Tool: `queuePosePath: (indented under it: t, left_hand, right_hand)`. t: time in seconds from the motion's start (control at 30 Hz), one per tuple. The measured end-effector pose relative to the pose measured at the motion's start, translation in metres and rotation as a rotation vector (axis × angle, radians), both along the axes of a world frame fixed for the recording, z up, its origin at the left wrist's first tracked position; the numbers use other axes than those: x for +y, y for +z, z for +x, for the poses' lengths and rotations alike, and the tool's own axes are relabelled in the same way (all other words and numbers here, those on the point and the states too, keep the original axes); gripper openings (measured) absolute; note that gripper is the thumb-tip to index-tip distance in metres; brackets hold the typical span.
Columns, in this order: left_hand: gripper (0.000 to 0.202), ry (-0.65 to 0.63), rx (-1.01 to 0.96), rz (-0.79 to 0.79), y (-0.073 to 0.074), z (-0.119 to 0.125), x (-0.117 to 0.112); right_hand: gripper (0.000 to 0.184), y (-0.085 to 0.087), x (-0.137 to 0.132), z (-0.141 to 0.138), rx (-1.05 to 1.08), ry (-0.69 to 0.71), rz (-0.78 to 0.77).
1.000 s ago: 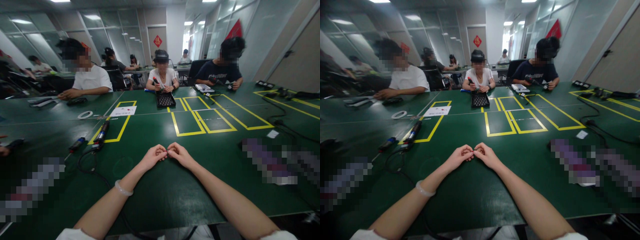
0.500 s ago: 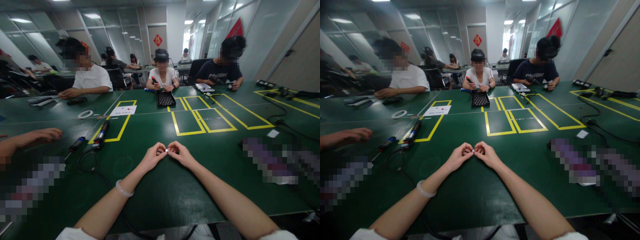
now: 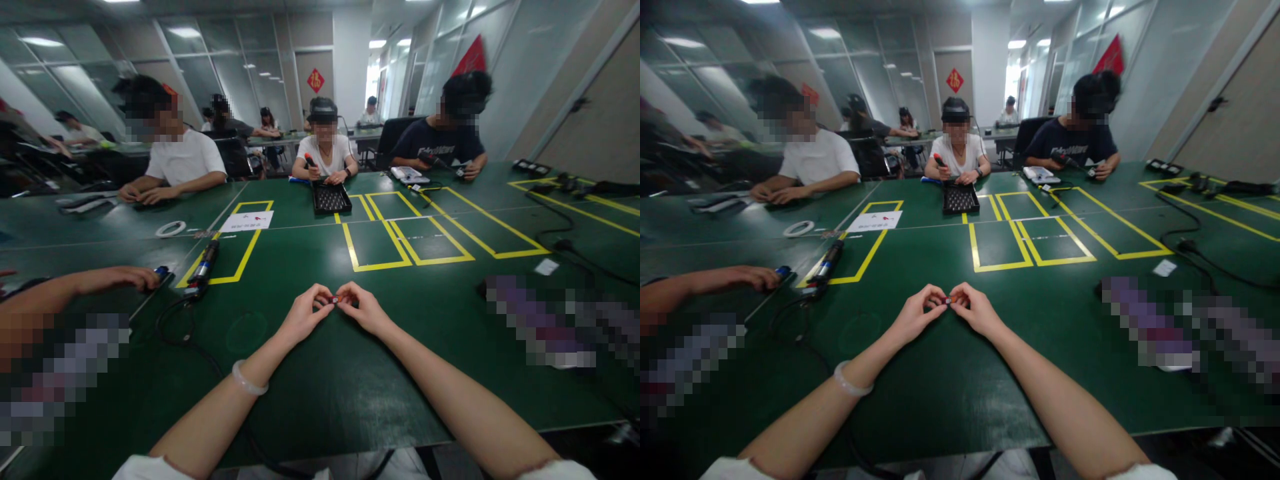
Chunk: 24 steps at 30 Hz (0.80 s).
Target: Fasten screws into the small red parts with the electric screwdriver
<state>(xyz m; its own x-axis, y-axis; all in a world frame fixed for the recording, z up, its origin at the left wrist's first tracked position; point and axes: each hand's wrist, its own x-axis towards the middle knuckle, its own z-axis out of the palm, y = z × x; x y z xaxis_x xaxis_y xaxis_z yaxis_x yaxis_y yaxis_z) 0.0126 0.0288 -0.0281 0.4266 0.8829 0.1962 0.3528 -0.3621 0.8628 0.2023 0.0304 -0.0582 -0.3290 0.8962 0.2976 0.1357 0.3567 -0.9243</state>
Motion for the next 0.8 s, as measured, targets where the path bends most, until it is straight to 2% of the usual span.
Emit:
queuePosePath:
  t: [0.2, 0.47, 0.8]
  left_hand:
    - [0.019, 0.009, -0.017, -0.014, -0.0029, -0.0017, 0.0019]
    - [0.019, 0.015, -0.001, -0.019, 0.0013, -0.0021, 0.0008]
    - [0.023, 0.004, 0.031, -0.017, 0.0050, -0.0049, 0.0022]
  right_hand:
    - [0.017, -0.0023, 0.0021, -0.0016, 0.015, -0.011, -0.012]
    - [0.016, -0.0034, 0.0024, -0.0006, 0.010, -0.019, 0.005]
    - [0.020, -0.0044, 0.0026, 0.0008, 0.027, -0.017, -0.047]
